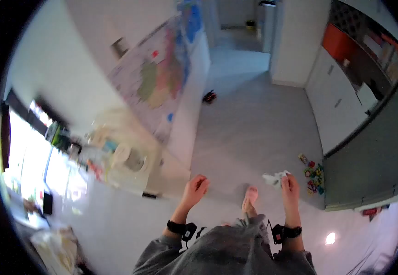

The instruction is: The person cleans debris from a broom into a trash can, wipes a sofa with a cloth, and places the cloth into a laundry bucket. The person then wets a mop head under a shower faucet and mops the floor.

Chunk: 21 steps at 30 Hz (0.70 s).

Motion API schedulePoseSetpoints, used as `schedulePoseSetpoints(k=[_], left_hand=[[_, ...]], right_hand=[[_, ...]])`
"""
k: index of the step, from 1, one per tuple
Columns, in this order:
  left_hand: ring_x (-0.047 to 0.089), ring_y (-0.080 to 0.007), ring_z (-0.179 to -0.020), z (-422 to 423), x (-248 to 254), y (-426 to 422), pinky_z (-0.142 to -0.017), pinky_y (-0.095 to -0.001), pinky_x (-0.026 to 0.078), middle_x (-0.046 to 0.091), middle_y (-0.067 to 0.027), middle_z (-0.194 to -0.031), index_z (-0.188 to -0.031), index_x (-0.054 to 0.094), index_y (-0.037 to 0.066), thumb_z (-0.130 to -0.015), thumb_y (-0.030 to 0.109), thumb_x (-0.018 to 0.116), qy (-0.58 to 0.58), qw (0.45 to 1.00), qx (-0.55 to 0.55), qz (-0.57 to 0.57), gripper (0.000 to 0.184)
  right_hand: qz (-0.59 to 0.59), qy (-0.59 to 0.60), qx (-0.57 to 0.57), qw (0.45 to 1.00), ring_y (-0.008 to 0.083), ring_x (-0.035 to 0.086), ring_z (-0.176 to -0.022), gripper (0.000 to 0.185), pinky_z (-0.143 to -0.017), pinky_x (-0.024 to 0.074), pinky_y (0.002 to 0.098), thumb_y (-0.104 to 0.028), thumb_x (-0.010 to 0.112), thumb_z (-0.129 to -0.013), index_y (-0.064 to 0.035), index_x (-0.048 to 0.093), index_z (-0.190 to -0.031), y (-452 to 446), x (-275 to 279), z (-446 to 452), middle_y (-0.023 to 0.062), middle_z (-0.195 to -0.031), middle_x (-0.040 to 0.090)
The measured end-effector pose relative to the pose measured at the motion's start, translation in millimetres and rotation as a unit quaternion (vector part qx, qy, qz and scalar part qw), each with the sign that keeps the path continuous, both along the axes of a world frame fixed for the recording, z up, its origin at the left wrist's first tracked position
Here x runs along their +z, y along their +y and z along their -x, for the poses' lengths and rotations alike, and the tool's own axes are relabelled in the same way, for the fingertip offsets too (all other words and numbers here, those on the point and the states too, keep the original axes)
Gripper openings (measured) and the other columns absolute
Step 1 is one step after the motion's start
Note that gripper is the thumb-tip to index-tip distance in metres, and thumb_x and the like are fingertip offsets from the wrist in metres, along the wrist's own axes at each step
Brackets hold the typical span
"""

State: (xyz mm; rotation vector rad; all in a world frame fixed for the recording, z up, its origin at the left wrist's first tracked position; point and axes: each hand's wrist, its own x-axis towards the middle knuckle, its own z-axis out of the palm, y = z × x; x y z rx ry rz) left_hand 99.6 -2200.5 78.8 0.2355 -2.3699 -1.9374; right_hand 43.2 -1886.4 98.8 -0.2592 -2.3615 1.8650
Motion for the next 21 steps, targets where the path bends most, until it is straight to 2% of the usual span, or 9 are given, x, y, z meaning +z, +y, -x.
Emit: schedulePoseSetpoints(k=[2, 5, 10, 12, 14, 17, 21], left_hand=[[0.049, -0.0076, -0.053, 51.4, -10.1, -0.1, -0.05, -0.0239, 0.04, 0.052, -0.0027, -0.059, -0.083, 0.053, 0.001, -0.089, 0.017, 0.054, -0.007, 1.0, -0.005, 0.01, 0.017], [0.048, -0.0069, -0.052, 126.8, -23.8, -2.6, -0.049, -0.0233, 0.039, 0.052, -0.0023, -0.059, -0.083, 0.053, 0.001, -0.089, 0.017, 0.054, -0.011, 0.999, 0.006, 0.032, 0.017], [0.049, -0.0076, -0.055, 267.7, -4.3, -13.1, -0.051, -0.0231, 0.04, 0.053, -0.0018, -0.062, -0.085, 0.055, 0.001, -0.089, 0.016, 0.054, -0.017, 0.998, -0.022, 0.058, 0.016], [0.052, -0.009, -0.06, 313.5, -3.9, -23.2, -0.055, -0.0231, 0.043, 0.056, -0.0024, -0.066, -0.088, 0.056, 0.001, -0.089, 0.016, 0.054, -0.035, 0.991, -0.015, 0.126, 0.015], [0.053, -0.0096, -0.062, 353.2, -2.4, -29.4, -0.057, -0.0233, 0.044, 0.056, -0.0031, -0.067, -0.09, 0.056, 0.001, -0.089, 0.016, 0.054, -0.057, 0.994, 0.011, 0.092, 0.016], [0.055, -0.01, -0.064, 417.0, -21.3, -54.7, -0.059, -0.0238, 0.046, 0.058, -0.0044, -0.07, -0.092, 0.057, 0.001, -0.089, 0.017, 0.053, -0.087, 0.993, 0.037, 0.072, 0.017], [0.051, -0.0091, -0.063, 506.5, -42.8, -99.7, -0.059, -0.0233, 0.044, 0.054, -0.0019, -0.068, -0.093, 0.056, 0.0, -0.09, 0.014, 0.052, -0.096, 0.992, 0.049, 0.063, 0.015]], right_hand=[[0.023, -0.016, 0.038, 0.999, 0.0041, 0.033, -0.064, 0.028, -0.056, 0.0279, 0.0217, -0.029, 0.05, -0.092, -0.0017, 0.056, -0.089, -1.5, -8.2, 51.6, -0.0069, -0.068, 0.038], [0.058, -0.02, 0.051, 0.997, 0.0031, 0.033, -0.06, 0.025, -0.052, 0.026, 0.0206, -0.027, 0.051, -0.091, -0.0024, 0.053, -0.084, 2.6, -29.2, 129.9, -0.0072, -0.065, 0.039], [0.053, -0.013, 0.08, 0.995, 0.0041, 0.031, -0.059, 0.025, -0.052, 0.0257, 0.0216, -0.027, 0.051, -0.091, -0.0047, 0.051, -0.081, -0.7, -46.0, 279.7, -0.0068, -0.065, 0.035], [0.044, -0.011, 0.107, 0.993, 0.0045, 0.03, -0.059, 0.024, -0.053, 0.0259, 0.0221, -0.028, 0.051, -0.091, -0.0053, 0.051, -0.081, -8.9, -43.3, 340.7, -0.0068, -0.065, 0.034], [0.041, -0.012, 0.102, 0.994, 0.0048, 0.031, -0.061, 0.024, -0.054, 0.0273, 0.0223, -0.027, 0.051, -0.091, -0.0058, 0.049, -0.079, -24.1, -27.0, 404.3, -0.0064, -0.066, 0.034], [0.081, 0.047, 0.146, 0.985, 0.0047, 0.034, -0.064, 0.024, -0.056, 0.0299, 0.0215, -0.025, 0.051, -0.091, -0.0056, 0.049, -0.078, -39.5, -61.6, 488.7, -0.0058, -0.068, 0.038], [0.052, 0.034, 0.122, 0.991, 0.0043, 0.035, -0.065, 0.024, -0.058, 0.0315, 0.0207, -0.024, 0.05, -0.092, -0.0057, 0.049, -0.077, -69.7, -62.0, 583.5, -0.0058, -0.069, 0.041]])
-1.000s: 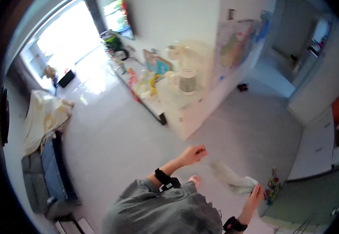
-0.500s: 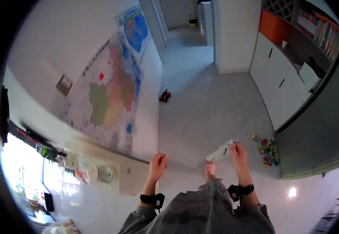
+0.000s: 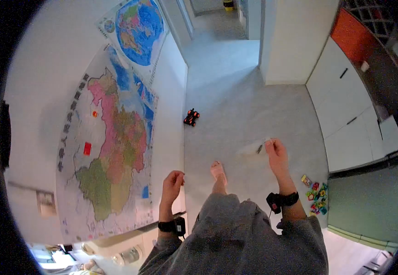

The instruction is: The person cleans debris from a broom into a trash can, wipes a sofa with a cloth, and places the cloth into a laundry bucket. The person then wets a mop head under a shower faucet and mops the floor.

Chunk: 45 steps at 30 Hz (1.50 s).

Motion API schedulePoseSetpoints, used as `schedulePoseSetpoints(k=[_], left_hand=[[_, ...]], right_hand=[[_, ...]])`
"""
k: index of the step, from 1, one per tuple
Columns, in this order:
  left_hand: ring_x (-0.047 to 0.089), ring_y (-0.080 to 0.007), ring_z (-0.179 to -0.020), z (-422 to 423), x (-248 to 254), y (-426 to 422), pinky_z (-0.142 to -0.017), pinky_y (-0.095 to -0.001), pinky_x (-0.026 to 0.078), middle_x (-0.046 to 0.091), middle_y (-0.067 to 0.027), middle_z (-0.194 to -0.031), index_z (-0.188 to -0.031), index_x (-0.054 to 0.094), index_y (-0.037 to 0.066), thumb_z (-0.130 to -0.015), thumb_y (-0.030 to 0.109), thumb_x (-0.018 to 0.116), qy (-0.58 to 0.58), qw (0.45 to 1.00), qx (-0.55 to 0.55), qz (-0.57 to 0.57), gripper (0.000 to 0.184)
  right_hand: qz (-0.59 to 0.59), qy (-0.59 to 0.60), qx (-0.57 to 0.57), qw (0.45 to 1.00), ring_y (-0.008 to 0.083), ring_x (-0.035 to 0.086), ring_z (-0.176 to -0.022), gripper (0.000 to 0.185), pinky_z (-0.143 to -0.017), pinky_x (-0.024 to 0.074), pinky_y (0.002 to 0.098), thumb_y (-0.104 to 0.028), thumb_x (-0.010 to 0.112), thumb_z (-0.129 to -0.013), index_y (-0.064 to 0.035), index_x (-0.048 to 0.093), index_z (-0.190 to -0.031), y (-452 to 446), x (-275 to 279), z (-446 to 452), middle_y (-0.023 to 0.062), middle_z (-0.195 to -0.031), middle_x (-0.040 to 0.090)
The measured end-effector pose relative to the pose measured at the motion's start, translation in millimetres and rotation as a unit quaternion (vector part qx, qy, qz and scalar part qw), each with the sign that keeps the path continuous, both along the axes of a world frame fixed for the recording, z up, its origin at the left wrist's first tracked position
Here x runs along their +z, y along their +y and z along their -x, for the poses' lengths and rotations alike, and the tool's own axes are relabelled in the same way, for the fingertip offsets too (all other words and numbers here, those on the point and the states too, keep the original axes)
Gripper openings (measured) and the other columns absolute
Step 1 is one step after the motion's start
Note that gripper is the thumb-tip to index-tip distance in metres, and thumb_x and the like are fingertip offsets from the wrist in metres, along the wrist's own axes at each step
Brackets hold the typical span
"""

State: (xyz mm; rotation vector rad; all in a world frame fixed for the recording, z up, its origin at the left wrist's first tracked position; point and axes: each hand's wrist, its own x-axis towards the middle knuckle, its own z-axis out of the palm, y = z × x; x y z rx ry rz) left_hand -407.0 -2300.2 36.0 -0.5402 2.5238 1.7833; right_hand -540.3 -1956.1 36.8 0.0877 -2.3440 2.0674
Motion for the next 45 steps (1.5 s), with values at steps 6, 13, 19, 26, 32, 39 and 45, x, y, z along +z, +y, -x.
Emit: schedulePoseSetpoints(k=[6, 13, 19, 26, 32, 39, 45], left_hand=[[0.054, -0.0101, -0.063, 182.8, -21.1, -89.0, -0.059, -0.0236, 0.045, 0.057, -0.0036, -0.07, -0.092, 0.057, 0.001, -0.089, 0.017, 0.053, 0.024, 0.999, -0.02, 0.012, 0.017], [0.054, -0.01, -0.064, 382.9, -30.7, -126.1, -0.06, -0.0242, 0.045, 0.057, -0.0037, -0.071, -0.095, 0.057, 0.001, -0.089, 0.016, 0.053, 0.036, 0.995, -0.095, 0.001, 0.016], [0.052, -0.0093, -0.063, 547.5, -21.9, -127.5, -0.06, -0.0228, 0.043, 0.057, -0.0038, -0.071, -0.094, 0.058, 0.0, -0.089, 0.016, 0.053, 0.018, 0.993, -0.115, 0.024, 0.018], [0.054, -0.0107, -0.066, 724.0, -44.9, -160.8, -0.061, -0.0249, 0.046, 0.057, -0.0054, -0.072, -0.095, 0.057, 0.001, -0.09, 0.017, 0.05, 0.013, 0.998, -0.057, 0.024, 0.018], [0.054, -0.0103, -0.064, 869.8, -70.9, -196.4, -0.061, -0.0239, 0.046, 0.058, -0.0047, -0.072, -0.092, 0.058, 0.001, -0.088, 0.016, 0.052, -0.019, 0.999, -0.029, 0.009, 0.017], [0.054, -0.0101, -0.065, 1080.5, -97.5, -200.7, -0.061, -0.0237, 0.046, 0.059, -0.0036, -0.073, -0.092, 0.059, 0.001, -0.088, 0.016, 0.053, 0.004, 0.996, -0.093, 0.004, 0.017], [0.054, -0.0098, -0.067, 1251.4, -93.1, -194.1, -0.062, -0.0237, 0.045, 0.058, -0.0039, -0.074, -0.093, 0.059, 0.001, -0.089, 0.017, 0.052, -0.006, 0.976, -0.216, 0.01, 0.018]], right_hand=[[-0.028, -0.02, -0.074, 0.997, 0.0042, 0.037, -0.064, 0.023, -0.058, 0.0324, 0.0203, -0.022, 0.051, -0.092, -0.0051, 0.05, -0.076, -46.6, 6.5, 146.5, -0.0058, -0.068, 0.042], [-0.03, -0.022, -0.159, 0.987, 0.0052, 0.039, -0.064, 0.023, -0.058, 0.0336, 0.0206, -0.021, 0.05, -0.092, -0.0042, 0.051, -0.075, -92.1, -1.5, 290.5, -0.0046, -0.067, 0.044], [-0.037, -0.038, -0.165, 0.985, 0.0063, 0.039, -0.065, 0.023, -0.059, 0.0349, 0.0217, -0.022, 0.051, -0.091, -0.0041, 0.052, -0.078, -102.8, -47.7, 444.1, -0.0038, -0.068, 0.045], [-0.048, -0.028, -0.133, 0.99, 0.0076, 0.039, -0.065, 0.025, -0.059, 0.0361, 0.0236, -0.025, 0.052, -0.09, -0.002, 0.052, -0.08, -135.5, -39.3, 665.1, -0.0031, -0.068, 0.044], [-0.06, -0.053, -0.128, 0.989, 0.0082, 0.041, -0.065, 0.025, -0.058, 0.0366, 0.0244, -0.025, 0.053, -0.089, -0.0002, 0.053, -0.083, -181.3, -47.7, 827.5, 0.0, -0.067, 0.045], [-0.054, 0.002, -0.204, 0.977, 0.0184, 0.053, -0.093, 0.024, -0.078, 0.0442, 0.0305, -0.023, 0.055, -0.087, 0.0, 0.061, -0.091, -166.0, -92.3, 979.8, 0.0116, -0.102, 0.054], [-0.142, -0.009, -0.288, 0.947, 0.0295, 0.032, -0.124, 0.023, -0.097, 0.0338, 0.039, -0.022, 0.056, -0.086, -0.0001, 0.063, -0.088, -171.5, -76.0, 1079.4, 0.0142, -0.122, 0.048]])
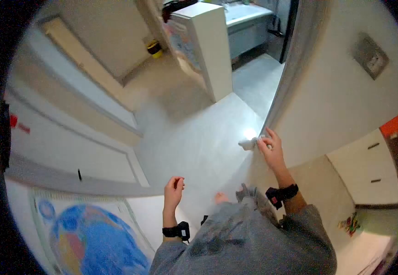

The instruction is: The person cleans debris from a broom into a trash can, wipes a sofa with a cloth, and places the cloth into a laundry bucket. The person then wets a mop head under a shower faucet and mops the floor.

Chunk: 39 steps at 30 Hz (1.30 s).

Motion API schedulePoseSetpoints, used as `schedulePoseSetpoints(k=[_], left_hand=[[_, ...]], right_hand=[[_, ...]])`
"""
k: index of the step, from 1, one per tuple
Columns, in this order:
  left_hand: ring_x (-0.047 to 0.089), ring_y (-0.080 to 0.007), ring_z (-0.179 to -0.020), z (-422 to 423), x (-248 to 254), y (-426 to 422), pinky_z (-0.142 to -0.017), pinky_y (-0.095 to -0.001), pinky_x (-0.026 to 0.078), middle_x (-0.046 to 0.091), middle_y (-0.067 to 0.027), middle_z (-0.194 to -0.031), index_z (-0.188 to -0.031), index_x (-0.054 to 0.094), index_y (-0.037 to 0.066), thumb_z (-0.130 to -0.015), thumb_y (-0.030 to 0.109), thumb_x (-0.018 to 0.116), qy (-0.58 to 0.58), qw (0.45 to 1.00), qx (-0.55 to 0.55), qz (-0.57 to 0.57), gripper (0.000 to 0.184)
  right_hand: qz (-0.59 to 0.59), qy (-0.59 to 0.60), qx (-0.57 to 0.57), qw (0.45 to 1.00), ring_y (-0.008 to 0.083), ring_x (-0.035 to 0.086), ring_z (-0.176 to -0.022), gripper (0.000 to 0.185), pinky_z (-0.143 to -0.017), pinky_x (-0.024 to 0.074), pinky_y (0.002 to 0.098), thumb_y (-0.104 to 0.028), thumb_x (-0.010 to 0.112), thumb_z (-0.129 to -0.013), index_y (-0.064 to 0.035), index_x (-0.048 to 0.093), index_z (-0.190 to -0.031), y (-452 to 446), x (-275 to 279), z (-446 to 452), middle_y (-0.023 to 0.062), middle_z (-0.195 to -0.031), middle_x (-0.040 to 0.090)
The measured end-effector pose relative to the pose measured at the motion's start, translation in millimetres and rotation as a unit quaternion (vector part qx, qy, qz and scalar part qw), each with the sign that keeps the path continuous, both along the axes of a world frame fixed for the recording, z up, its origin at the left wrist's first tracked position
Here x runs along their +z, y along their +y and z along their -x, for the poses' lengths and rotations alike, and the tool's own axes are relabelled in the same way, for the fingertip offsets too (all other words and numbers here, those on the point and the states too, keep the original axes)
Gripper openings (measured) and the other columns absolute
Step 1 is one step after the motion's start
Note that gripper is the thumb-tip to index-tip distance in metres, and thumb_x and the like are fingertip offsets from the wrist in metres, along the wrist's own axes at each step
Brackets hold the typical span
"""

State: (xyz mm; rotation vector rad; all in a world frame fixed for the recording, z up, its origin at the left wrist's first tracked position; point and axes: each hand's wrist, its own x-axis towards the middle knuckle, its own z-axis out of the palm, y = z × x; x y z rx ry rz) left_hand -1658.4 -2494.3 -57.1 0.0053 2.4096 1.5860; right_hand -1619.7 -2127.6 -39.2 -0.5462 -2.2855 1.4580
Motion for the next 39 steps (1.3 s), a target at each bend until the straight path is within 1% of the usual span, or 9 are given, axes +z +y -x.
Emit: schedulePoseSetpoints(k=[3, 5, 11, 13, 16, 23, 27, 33, 39], left_hand=[[0.054, -0.0103, -0.067, 79.8, 5.5, 33.1, -0.063, -0.0243, 0.046, 0.059, -0.004, -0.074, -0.093, 0.059, 0.001, -0.089, 0.018, 0.052, 0.026, 0.997, -0.073, 0.018, 0.019], [0.057, -0.012, -0.067, 122.9, -6.3, 32.1, -0.062, -0.025, 0.046, 0.06, -0.005, -0.075, -0.091, 0.059, 0.001, -0.088, 0.016, 0.052, 0.028, 0.996, -0.088, 0.011, 0.017], [0.057, -0.0108, -0.068, 270.7, -7.3, 109.5, -0.063, -0.0249, 0.046, 0.06, -0.0045, -0.075, -0.093, 0.059, 0.001, -0.088, 0.016, 0.052, 0.032, 0.994, -0.094, 0.051, 0.017], [0.057, -0.0106, -0.068, 313.1, -5.2, 124.1, -0.063, -0.025, 0.046, 0.06, -0.0043, -0.075, -0.093, 0.059, 0.001, -0.088, 0.016, 0.052, 0.035, 0.99, -0.117, 0.064, 0.017], [0.057, -0.0105, -0.068, 379.0, -3.3, 182.5, -0.063, -0.025, 0.046, 0.061, -0.0039, -0.075, -0.093, 0.059, 0.001, -0.088, 0.017, 0.052, 0.022, 0.99, -0.14, 0.022, 0.018], [0.059, -0.0115, -0.069, 529.3, -6.0, 357.2, -0.063, -0.0247, 0.046, 0.061, -0.0055, -0.076, -0.094, 0.058, 0.0, -0.089, 0.016, 0.052, 0.03, 0.947, -0.32, 0.017, 0.018], [0.059, -0.0126, -0.069, 609.7, -17.8, 444.2, -0.063, -0.0253, 0.047, 0.062, -0.0067, -0.077, -0.094, 0.057, -0.001, -0.088, 0.015, 0.053, 0.063, 0.91, -0.409, -0.026, 0.018], [0.056, -0.0116, -0.065, 718.2, -39.5, 585.0, -0.06, -0.0253, 0.045, 0.06, -0.0054, -0.073, -0.092, 0.058, 0.0, -0.088, 0.015, 0.053, 0.036, 0.877, -0.474, -0.064, 0.016], [0.058, -0.0125, -0.066, 760.2, -33.7, 735.8, -0.061, -0.0254, 0.046, 0.061, -0.0068, -0.072, -0.092, 0.058, 0.0, -0.088, 0.017, 0.054, 0.012, 0.83, -0.557, -0.035, 0.018]], right_hand=[[-0.024, 0.02, -0.013, 0.999, 0.0263, 0.038, -0.12, 0.023, -0.094, 0.0371, 0.0366, -0.022, 0.056, -0.086, 0.0001, 0.063, -0.089, 21.7, -5.8, 52.2, 0.0122, -0.124, 0.048], [0.097, 0.067, -0.037, 0.992, 0.0201, 0.05, -0.106, 0.024, -0.086, 0.0421, 0.0322, -0.023, 0.057, -0.086, 0.0, 0.062, -0.09, 15.5, -17.8, 86.3, 0.0089, -0.113, 0.056], [0.175, 0.041, -0.097, 0.979, 0.0109, 0.054, -0.076, 0.025, -0.069, 0.0437, 0.0259, -0.022, 0.056, -0.087, 0.0023, 0.061, -0.089, 74.2, -48.5, 225.8, 0.0044, -0.082, 0.06], [0.202, 0.008, -0.116, 0.972, 0.0102, 0.053, -0.075, 0.025, -0.067, 0.0431, 0.0252, -0.021, 0.056, -0.086, 0.0032, 0.06, -0.089, 85.7, -40.0, 264.2, 0.0048, -0.081, 0.058], [0.198, 0.084, -0.108, 0.971, 0.0115, 0.053, -0.078, 0.02, -0.07, 0.0426, 0.025, -0.016, 0.056, -0.086, 0.0027, 0.061, -0.089, 119.0, -21.0, 321.7, 0.005, -0.086, 0.059], [0.197, 0.117, -0.255, 0.939, 0.0123, 0.055, -0.08, 0.02, -0.073, 0.0433, 0.0256, -0.016, 0.055, -0.086, 0.002, 0.061, -0.093, 216.7, -25.5, 399.4, 0.0038, -0.086, 0.061], [0.227, 0.081, -0.363, 0.9, 0.0059, 0.051, -0.064, 0.021, -0.055, 0.0399, 0.0204, -0.017, 0.055, -0.087, 0.0006, 0.061, -0.096, 271.2, -56.1, 407.8, 0.0011, -0.078, 0.059], [0.154, 0.096, -0.515, 0.838, 0.0045, 0.046, -0.056, 0.015, -0.048, 0.0361, 0.0197, -0.014, 0.056, -0.086, -0.001, 0.059, -0.093, 364.3, -36.2, 431.2, -0.0016, -0.073, 0.055], [0.166, 0.138, -0.586, 0.781, 0.009, 0.055, -0.078, 0.013, -0.071, 0.0441, 0.0231, -0.005, 0.051, -0.088, 0.0006, 0.052, -0.099, 456.1, -36.4, 438.8, 0.0036, -0.087, 0.059]])
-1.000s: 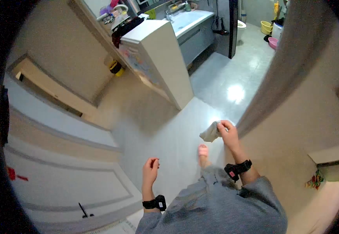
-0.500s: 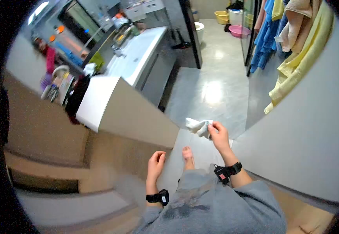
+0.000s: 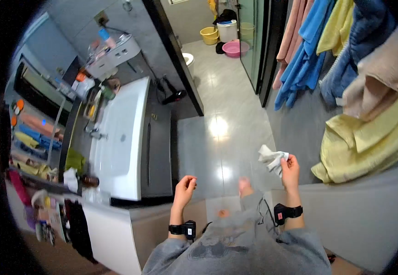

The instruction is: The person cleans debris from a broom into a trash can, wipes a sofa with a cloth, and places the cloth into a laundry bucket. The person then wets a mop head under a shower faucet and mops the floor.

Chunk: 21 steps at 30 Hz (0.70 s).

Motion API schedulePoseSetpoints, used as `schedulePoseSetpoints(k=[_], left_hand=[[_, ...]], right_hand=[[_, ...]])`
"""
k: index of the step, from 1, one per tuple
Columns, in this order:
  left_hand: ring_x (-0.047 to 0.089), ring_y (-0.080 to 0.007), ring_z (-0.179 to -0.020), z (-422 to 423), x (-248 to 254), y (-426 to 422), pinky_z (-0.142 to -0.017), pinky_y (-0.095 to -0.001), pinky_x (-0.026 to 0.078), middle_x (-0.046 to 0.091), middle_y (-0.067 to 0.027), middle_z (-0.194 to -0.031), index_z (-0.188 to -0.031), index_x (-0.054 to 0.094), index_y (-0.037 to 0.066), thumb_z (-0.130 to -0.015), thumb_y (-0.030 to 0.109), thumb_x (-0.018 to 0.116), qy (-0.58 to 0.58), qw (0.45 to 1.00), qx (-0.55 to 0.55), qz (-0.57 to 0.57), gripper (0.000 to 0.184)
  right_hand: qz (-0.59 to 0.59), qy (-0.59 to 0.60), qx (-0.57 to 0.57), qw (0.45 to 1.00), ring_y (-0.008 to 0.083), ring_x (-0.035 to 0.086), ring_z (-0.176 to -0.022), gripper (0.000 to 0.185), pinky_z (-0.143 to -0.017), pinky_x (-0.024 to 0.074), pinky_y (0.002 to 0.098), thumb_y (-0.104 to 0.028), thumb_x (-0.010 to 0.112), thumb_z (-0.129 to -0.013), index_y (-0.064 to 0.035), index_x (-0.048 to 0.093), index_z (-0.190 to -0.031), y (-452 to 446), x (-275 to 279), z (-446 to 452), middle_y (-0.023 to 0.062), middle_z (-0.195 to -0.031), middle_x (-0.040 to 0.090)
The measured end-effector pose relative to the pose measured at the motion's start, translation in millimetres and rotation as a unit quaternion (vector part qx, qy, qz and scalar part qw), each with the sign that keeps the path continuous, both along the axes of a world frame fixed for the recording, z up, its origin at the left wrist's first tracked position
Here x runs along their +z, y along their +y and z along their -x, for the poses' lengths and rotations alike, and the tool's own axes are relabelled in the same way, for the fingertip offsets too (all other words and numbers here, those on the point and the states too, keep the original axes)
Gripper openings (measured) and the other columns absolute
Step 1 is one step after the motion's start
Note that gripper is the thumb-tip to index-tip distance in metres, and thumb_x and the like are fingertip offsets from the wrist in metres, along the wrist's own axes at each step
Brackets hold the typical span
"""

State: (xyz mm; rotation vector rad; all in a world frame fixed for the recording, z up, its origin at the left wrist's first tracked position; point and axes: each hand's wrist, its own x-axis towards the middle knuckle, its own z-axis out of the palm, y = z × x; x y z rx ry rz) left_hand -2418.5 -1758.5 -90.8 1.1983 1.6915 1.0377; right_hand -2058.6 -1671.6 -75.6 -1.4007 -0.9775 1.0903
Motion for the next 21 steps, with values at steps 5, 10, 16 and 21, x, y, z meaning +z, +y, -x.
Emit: schedulePoseSetpoints(k=[5, 10, 16, 21], left_hand=[[0.059, -0.0123, -0.067, 9.3, -10.7, 137.5, -0.062, -0.0255, 0.046, 0.062, -0.0067, -0.073, -0.093, 0.059, 0.0, -0.088, 0.018, 0.053, 0.014, 1.0, -0.027, 0.001, 0.019], [0.059, -0.0127, -0.067, 10.6, 6.1, 279.2, -0.061, -0.0257, 0.046, 0.061, -0.0067, -0.072, -0.093, 0.058, 0.0, -0.088, 0.016, 0.053, 0.035, 0.999, -0.039, 0.001, 0.018], [0.059, -0.0135, -0.067, 13.9, 27.7, 428.8, -0.062, -0.0265, 0.046, 0.061, -0.0075, -0.073, -0.092, 0.058, 0.0, -0.088, 0.015, 0.053, 0.032, 0.999, -0.022, -0.003, 0.017], [0.058, -0.0123, -0.068, 41.4, 9.8, 548.9, -0.062, -0.0259, 0.046, 0.061, -0.0072, -0.072, -0.093, 0.058, 0.0, -0.088, 0.016, 0.053, 0.039, 0.999, -0.024, -0.008, 0.017]], right_hand=[[-0.019, 0.052, -0.026, 0.998, 0.0114, 0.057, -0.084, 0.018, -0.076, 0.0454, 0.0246, -0.003, 0.05, -0.087, 0.0035, 0.05, -0.104, 122.3, -40.1, 5.2, 0.0075, -0.095, 0.059], [-0.02, 0.041, -0.006, 0.999, 0.0133, 0.057, -0.089, 0.022, -0.08, 0.0453, 0.0255, -0.001, 0.051, -0.086, 0.0042, 0.049, -0.107, 269.6, -37.3, 17.3, 0.0091, -0.099, 0.058], [-0.029, 0.061, 0.053, 0.996, 0.0126, 0.056, -0.088, 0.023, -0.08, 0.0446, 0.0251, -0.002, 0.051, -0.086, 0.0034, 0.05, -0.108, 434.3, -1.3, 45.8, 0.0082, -0.099, 0.059], [-0.033, 0.056, 0.08, 0.995, 0.0122, 0.056, -0.089, 0.022, -0.079, 0.0449, 0.0254, -0.003, 0.051, -0.086, 0.0031, 0.05, -0.108, 552.5, -19.2, 78.3, 0.0081, -0.1, 0.058]])
